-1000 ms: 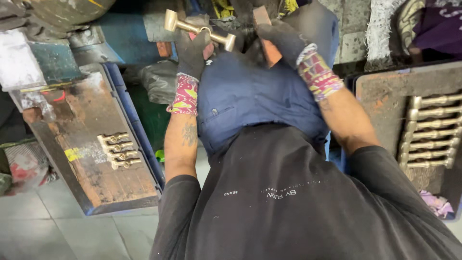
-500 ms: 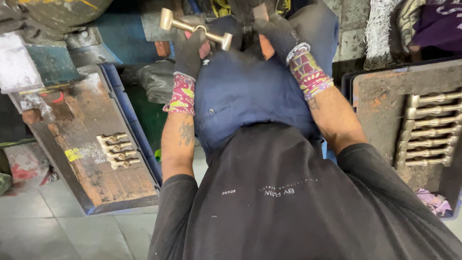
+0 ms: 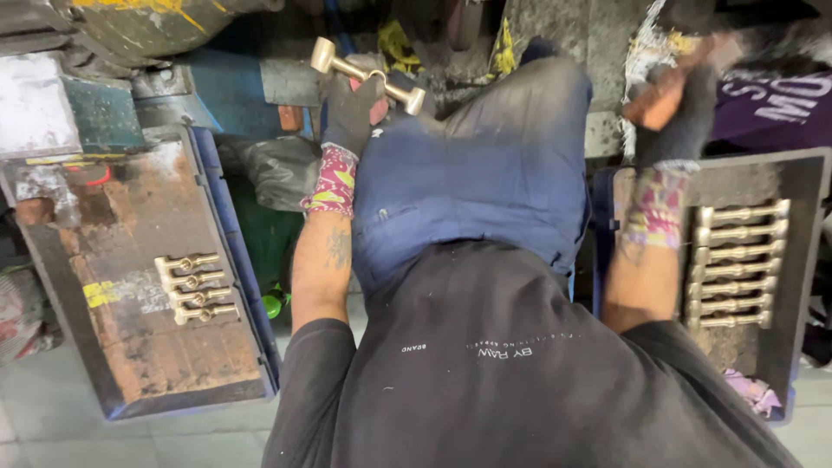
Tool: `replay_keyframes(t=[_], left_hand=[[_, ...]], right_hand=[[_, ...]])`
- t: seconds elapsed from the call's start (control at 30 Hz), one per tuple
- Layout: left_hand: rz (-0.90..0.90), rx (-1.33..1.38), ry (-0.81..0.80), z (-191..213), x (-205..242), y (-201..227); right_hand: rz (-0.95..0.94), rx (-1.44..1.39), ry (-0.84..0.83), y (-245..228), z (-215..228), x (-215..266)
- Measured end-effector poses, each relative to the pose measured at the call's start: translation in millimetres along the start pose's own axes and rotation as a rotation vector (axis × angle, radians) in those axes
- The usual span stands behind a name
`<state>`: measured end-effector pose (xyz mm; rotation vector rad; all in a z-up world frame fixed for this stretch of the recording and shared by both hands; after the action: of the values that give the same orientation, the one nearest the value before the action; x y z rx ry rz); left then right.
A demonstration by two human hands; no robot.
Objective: The person sits on the floor and repeatedly rubs a small brass-colored metal part against a grinding wheel to polish its surface. They rotate the part to treat different sides and occasionally place it on a nearby tray.
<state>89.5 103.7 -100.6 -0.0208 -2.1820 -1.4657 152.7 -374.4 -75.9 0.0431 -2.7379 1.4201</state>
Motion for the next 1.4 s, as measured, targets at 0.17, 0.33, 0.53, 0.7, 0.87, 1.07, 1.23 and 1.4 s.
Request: replay_keyframes(t=[0.17, 0.33, 0.53, 0.7, 0.87, 1.07, 1.23, 1.4], left_hand=[[-0.03, 0.027, -0.048, 9.3, -7.1, -17.2], [-0.002, -0.024, -0.093, 13.4, -9.5, -30.3], [0.012, -0.133, -0.079, 3.4, -3.1, -13.1], [-0.07, -0.314, -0.062, -15.9, 33.5, 21.3], [-0.057, -0.197, -0.36, -56.6, 64.1, 26.5], [-1.067, -1.235, -0.399, -113.6, 110.4, 45.9], [-0.401, -0.449, -0.435, -86.0, 116.4, 59.4], [-0.216, -0.061, -0.417, -110.2, 100.3, -0.3]], right_hand=[[0.299, 1.436, 0.288, -51.6, 28.4, 53.5], [0.189, 1.935, 0.373, -44.5, 65.1, 97.1], [0.082, 1.781, 0.395, -33.2, 76.2, 119.4], [0.459, 1.493, 0.416, -39.7, 23.7, 102.5], [0.207, 0.824, 0.022, -13.8, -90.5, 96.7], [0.285, 1.084, -0.537, 31.7, -200.5, 102.5], [-0.238, 0.453, -0.352, 38.5, -196.7, 109.9], [-0.262, 0.214, -0.375, 32.9, -192.1, 111.4]])
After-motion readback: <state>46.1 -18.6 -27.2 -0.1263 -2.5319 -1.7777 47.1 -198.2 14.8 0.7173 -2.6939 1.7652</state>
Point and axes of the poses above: each hand's wrist, its own x-axis away from the middle knuckle, its own z-axis out of the back of the hand, y = z × x, the point moved 2 cm from there along -x, towards the middle knuckle, and after that the axes turned 3 degrees about z, right-handed, at the moved point
